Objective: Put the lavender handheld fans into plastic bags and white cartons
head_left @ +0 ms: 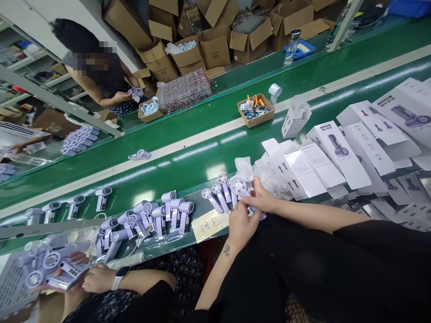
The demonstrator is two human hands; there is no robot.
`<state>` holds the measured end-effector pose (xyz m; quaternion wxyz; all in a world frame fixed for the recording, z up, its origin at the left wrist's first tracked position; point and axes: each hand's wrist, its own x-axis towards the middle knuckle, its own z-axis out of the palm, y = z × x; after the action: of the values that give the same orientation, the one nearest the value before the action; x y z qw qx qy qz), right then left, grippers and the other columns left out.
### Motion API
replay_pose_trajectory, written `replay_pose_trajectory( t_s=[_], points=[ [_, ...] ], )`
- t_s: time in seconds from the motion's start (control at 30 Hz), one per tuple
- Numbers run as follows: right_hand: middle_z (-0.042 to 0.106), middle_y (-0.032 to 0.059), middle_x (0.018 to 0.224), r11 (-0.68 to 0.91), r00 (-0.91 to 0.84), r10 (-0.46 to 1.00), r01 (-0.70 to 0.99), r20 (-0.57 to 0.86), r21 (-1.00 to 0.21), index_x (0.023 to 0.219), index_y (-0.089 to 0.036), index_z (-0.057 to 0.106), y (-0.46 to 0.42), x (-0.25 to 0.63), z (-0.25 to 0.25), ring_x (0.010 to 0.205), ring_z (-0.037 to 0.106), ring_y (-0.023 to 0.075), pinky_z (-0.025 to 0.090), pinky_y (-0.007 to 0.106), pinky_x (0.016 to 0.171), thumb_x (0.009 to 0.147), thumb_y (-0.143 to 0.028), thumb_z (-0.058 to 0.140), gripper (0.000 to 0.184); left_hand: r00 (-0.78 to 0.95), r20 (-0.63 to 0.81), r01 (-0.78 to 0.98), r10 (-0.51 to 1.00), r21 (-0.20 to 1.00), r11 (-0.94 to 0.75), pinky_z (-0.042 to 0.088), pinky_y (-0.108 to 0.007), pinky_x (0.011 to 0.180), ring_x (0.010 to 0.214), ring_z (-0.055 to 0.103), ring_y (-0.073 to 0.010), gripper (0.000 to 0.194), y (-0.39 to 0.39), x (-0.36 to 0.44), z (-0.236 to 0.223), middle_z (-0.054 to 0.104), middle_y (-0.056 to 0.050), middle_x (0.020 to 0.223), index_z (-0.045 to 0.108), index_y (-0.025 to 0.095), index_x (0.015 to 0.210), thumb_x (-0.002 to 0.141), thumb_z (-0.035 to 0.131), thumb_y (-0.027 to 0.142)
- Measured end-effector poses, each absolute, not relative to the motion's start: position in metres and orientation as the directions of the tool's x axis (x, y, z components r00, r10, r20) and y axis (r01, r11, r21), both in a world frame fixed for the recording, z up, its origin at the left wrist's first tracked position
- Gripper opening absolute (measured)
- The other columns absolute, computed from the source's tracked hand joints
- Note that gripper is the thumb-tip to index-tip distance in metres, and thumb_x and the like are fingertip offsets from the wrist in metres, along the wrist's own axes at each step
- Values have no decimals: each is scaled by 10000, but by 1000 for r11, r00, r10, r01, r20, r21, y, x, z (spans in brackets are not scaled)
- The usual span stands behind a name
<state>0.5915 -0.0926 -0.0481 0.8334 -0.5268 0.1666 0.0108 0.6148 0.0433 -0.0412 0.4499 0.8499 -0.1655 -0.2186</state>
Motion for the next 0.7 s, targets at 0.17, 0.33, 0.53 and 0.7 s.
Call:
replay_pose_trajectory(
  t_s=[0.17, 0.33, 0.53, 0.7],
  points=[
    [515, 30, 1119, 437, 953, 11, -277, -303, -856, 1021, -247, 316, -108, 571, -47, 759, 601, 113, 517, 247, 587, 727, -375, 729, 523, 822, -344, 359, -453, 932, -56, 416, -251, 558, 623, 543, -136, 362, 51, 654, -42, 590, -9, 740, 592, 193, 834, 683, 686, 509],
    [549, 33, 1090, 408, 949, 42, -302, -313, -861, 1038, -237, 340, -110, 558, -45, 749, 615, 125, 506, 247, 556, 736, -386, 726, 513, 789, -431, 475, -438, 880, -10, 363, -224, 495, 499, 433, -86, 374, 40, 663, -56, 492, 35, 575, 562, 165, 700, 637, 726, 495],
    [572, 38, 1119, 422, 910, -75, -341, -407, -840, 1025, -225, 414, -107, 557, -39, 758, 627, 123, 507, 240, 594, 665, -396, 782, 543, 934, 200, -308, -295, 869, -387, 434, -296, 718, 723, 528, -163, 187, 39, 640, -49, 576, -31, 710, 606, 191, 743, 851, 538, 328],
    [593, 35, 1043, 457, 857, -84, -420, -508, -784, 992, -219, 419, -105, 553, -38, 817, 646, 164, 520, 272, 633, 682, -399, 768, 500, 856, 273, -433, -439, 842, -320, 428, -318, 756, 752, 508, -175, 176, 41, 642, -55, 556, -40, 730, 566, 199, 767, 869, 505, 328]
  ],
)
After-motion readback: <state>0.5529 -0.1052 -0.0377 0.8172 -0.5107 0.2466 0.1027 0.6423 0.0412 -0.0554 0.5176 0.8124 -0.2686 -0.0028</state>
